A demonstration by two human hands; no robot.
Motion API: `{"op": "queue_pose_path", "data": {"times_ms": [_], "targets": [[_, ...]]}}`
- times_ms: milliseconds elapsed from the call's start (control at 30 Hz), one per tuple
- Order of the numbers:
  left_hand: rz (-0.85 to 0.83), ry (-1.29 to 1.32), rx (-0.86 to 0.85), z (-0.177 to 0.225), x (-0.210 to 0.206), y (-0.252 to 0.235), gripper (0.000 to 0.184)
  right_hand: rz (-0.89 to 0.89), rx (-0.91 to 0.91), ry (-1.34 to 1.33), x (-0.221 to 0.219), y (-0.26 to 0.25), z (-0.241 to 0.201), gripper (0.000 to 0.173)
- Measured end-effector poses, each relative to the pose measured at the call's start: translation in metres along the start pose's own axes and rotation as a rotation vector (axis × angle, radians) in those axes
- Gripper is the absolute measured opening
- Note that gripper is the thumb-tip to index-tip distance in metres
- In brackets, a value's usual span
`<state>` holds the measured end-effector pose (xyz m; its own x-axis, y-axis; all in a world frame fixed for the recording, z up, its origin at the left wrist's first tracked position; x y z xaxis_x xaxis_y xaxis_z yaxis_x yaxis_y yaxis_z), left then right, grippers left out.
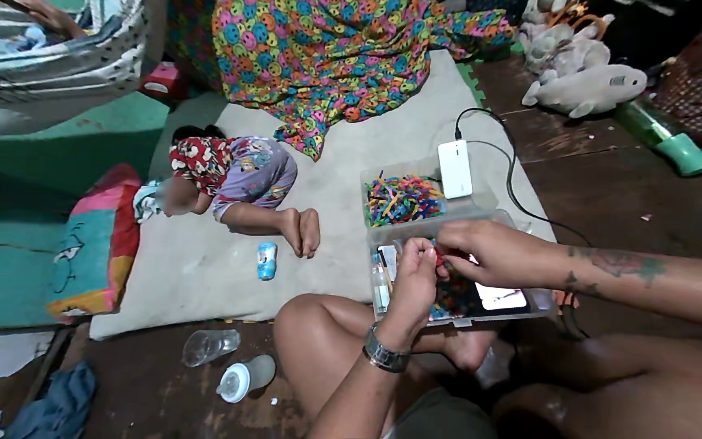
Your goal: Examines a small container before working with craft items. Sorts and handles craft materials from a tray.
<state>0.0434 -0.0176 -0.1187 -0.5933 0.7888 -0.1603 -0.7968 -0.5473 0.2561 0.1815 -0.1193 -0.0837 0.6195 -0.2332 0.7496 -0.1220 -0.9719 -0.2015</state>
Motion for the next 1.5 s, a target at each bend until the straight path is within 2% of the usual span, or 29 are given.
{"op": "queue_pose_path", "data": {"times_ms": [67,233,300,467,600,700,767,867,967,1033,1200,1267,1333,1433,1500], "targets": [[0.013,0.064,0.015,0.002,-0.002,-0.001,0.014,0.035,0.056,0.083,0.002,-0.001,-0.001,0.011],[0.054,0.268,-0.029,0.004,-0.003,-0.001,0.011,0.005,-0.461,-0.392,0.005,-0.003,-0.002,0.020],[0.113,0.288,-0.035,0.003,-0.008,0.001,0.010,0.000,-0.531,-0.491,0.003,-0.001,0.000,0.017],[0.209,0.354,-0.016,0.000,-0.016,0.000,0.009,0.009,-0.507,-0.436,0.001,-0.002,0.000,0.013],[0.168,0.197,-0.057,-0.003,-0.008,-0.002,0.009,0.028,-0.519,-0.415,0.003,-0.001,0.001,0.018],[0.150,0.091,-0.093,-0.006,-0.003,-0.002,0.009,0.032,-0.455,-0.338,0.002,-0.002,0.002,0.018],[0.116,-0.057,-0.184,-0.005,0.000,-0.002,0.010,0.064,-0.380,-0.277,0.001,-0.001,0.003,0.016],[0.107,-0.330,-0.433,-0.004,0.009,-0.006,0.011,0.087,-0.316,-0.215,0.001,-0.002,0.005,0.018],[0.080,-0.360,-0.582,-0.007,0.013,-0.009,0.010,0.110,-0.304,-0.213,0.000,-0.002,0.004,0.020],[0.074,-0.259,-0.551,-0.011,0.012,-0.009,0.010,0.123,-0.297,-0.226,0.000,-0.004,0.003,0.020],[0.027,0.139,-0.211,-0.020,0.005,-0.004,0.009,0.143,-0.273,-0.225,-0.004,-0.005,0.007,0.018],[0.008,0.219,-0.136,-0.020,0.004,-0.003,0.011,0.152,-0.258,-0.195,-0.004,-0.005,0.007,0.017],[-0.003,0.250,-0.146,-0.021,0.003,-0.001,0.012,0.149,-0.343,-0.244,-0.002,-0.005,0.004,0.019],[-0.035,0.217,-0.222,-0.023,-0.001,0.004,0.013,0.157,-0.631,-0.473,-0.002,-0.004,0.009,0.025],[-0.015,0.223,-0.198,-0.022,-0.003,0.006,0.013,0.123,-0.697,-0.543,-0.003,-0.004,0.009,0.021]]}}
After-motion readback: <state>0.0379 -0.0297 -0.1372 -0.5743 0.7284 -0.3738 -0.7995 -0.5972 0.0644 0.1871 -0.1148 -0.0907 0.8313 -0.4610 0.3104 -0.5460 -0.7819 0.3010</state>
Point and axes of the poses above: each hand's wrist, its own y-axis away from the middle knuckle, its own x-axis out of the back of the hand, z = x × y, the point moved 1 cm from there along -y, towards the middle knuckle, and after that the axes turned 7 degrees about z, right-handed, at the moved point
